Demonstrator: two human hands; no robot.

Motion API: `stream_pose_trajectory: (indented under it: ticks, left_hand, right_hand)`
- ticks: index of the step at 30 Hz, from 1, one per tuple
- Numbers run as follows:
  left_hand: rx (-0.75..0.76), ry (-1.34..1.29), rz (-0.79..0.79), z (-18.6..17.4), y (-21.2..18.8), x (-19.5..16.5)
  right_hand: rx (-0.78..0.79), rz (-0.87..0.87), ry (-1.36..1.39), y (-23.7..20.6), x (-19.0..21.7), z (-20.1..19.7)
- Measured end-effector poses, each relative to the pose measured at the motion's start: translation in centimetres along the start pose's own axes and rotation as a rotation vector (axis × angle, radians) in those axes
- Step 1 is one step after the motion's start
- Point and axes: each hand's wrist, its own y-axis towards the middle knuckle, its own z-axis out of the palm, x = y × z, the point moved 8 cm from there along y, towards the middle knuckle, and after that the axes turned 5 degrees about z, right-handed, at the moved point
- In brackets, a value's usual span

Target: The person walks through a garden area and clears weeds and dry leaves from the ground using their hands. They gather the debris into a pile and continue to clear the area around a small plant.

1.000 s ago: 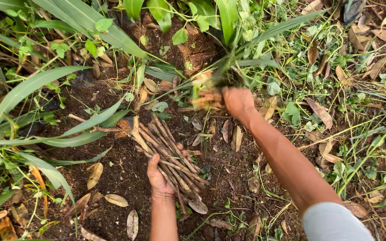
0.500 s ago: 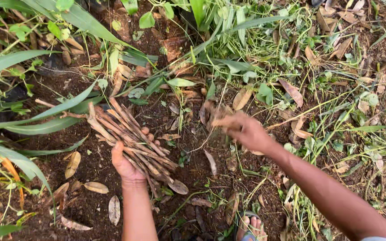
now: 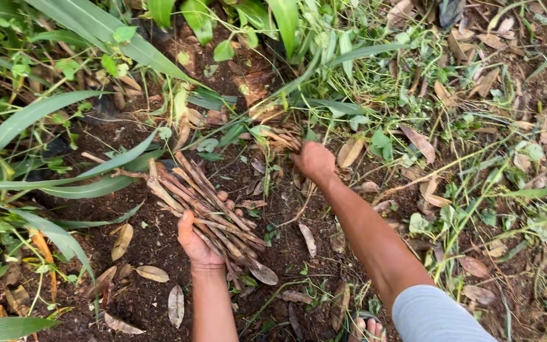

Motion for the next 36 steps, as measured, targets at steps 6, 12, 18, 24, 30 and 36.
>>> stream_pose_trajectory:
  ticks: [6,12,18,24,30,36]
  left_hand:
    - [-0.06,-0.052,0.004,-2.6,0.7,-1.6]
    - [-0.104,-0.052,-0.019,-4.9,0.9,-2.5]
    - [-0.125,-0.008,0.008,-5.1,1.2,-2.9]
    - [-0.148,-0.017,-0.003,-5.2,1.6,-2.9]
    - [-0.083,-0.079,-0.084,-3.9,1.2,-0.6]
    - [-0.086,0.087,-0.201,-3.0,-0.6,3.8]
  right_hand:
    - [-0.101,-0.063,0.607,0.5,0.0,1.5]
    - [0.027,-0.29,1.259,-0.2,4.3,2.7]
    - [-0.014,-0.099,0.069,1.0,9.5,4.6]
    - [0.41,-0.034,0.657,-1.1,7.6,4.2]
    - [0.705,0.072,0.633,-8.0,-1.3,2.5]
    - [0.715,-0.095,1.18,-13.7,-4.0,-0.3]
